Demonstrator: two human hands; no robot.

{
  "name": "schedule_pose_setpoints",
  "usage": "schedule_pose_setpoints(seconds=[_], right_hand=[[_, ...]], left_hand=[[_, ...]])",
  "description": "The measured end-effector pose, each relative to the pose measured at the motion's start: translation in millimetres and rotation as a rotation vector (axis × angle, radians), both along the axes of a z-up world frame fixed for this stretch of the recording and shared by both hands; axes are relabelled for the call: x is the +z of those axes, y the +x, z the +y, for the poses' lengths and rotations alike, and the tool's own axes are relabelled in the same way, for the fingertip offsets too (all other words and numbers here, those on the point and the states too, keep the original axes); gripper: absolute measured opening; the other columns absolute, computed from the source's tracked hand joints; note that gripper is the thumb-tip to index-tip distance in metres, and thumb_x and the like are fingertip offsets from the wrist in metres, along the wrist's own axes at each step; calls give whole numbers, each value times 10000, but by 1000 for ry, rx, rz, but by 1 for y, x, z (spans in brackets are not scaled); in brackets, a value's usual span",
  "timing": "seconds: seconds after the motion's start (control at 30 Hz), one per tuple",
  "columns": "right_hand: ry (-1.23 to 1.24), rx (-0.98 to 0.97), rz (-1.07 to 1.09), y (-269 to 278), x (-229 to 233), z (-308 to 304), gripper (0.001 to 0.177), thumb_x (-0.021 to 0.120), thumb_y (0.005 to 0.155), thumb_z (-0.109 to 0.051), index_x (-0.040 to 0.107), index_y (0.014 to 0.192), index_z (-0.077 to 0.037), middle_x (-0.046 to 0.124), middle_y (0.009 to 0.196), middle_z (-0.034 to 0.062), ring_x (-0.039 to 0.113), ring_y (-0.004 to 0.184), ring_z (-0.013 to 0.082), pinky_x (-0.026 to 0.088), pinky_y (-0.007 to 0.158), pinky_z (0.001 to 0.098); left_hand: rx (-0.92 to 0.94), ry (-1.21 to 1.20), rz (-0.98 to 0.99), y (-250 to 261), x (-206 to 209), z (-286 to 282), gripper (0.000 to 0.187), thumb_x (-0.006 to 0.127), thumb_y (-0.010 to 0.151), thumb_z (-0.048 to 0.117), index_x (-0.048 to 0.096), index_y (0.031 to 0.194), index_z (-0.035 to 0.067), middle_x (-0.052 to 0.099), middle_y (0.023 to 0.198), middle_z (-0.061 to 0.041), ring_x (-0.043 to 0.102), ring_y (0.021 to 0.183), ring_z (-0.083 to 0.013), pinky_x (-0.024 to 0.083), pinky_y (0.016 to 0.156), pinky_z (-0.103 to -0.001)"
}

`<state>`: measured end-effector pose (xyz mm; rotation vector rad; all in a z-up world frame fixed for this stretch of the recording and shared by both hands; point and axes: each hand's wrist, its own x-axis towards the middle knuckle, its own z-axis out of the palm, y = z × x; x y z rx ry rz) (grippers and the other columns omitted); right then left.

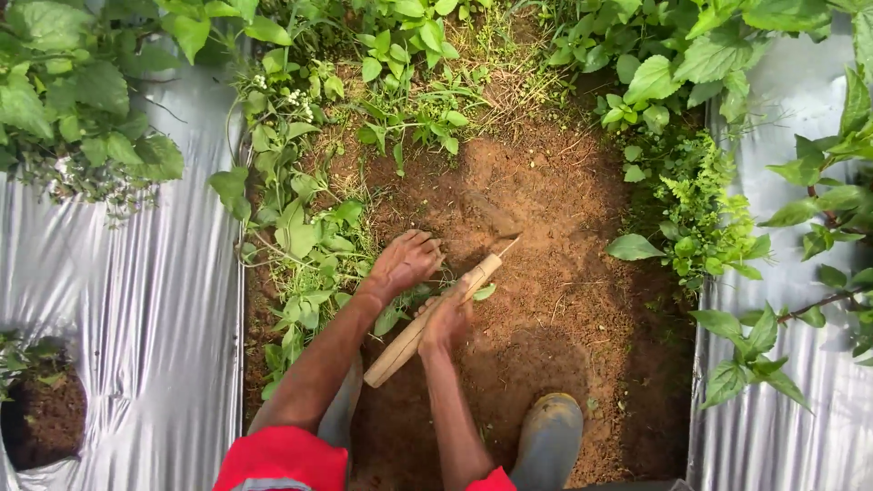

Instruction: Using a hand hoe and hands to remove weeds from the soil between plant beds covered in plastic mulch.

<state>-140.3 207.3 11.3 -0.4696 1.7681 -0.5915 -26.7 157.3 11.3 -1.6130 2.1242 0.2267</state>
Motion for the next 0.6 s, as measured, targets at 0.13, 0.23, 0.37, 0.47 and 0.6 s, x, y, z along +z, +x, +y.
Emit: schedule_pose_setpoints(seconds=[0.13,0.23,0.37,0.47,0.6], right_hand=[[-55,134,-191,16,38,25,500,367,1097,-511,566,1048,-55,573,659,37,558,507,136,508,463,258],[-102,157,-286,10,47,22,646,321,1084,-552,513,1310,21,518,736,51,499,604,146,470,558,257],[-181,-21,-322,-14,22,-22,522,417,1060,-600,532,1173,-103,551,662,32,565,489,147,503,442,252],[-170,-200,-271,-47,-7,-41,488,522,1013,-643,551,1086,-162,587,610,33,607,439,165,522,395,274],[-159,-371,-162,-85,-3,-71,469,660,889,-635,589,994,-184,613,582,70,609,407,186,509,394,321]], left_hand=[[79,-244,141,55,14,34,456,365,1087,495,726,1080,217,771,1120,-32,698,1140,-122,465,1120,-325],[168,-268,160,42,74,40,537,319,1083,510,740,970,196,781,1068,-53,695,1154,-133,420,1158,-327],[225,-261,149,36,51,21,471,367,1059,396,726,835,191,775,931,-39,694,1044,-152,439,1107,-342],[103,-164,-17,12,61,-12,203,513,1024,255,661,895,207,706,865,10,651,868,-161,517,922,-349],[-137,-167,-464,-57,120,-82,122,636,952,234,551,1013,173,515,839,21,470,687,-192,478,618,-337]])
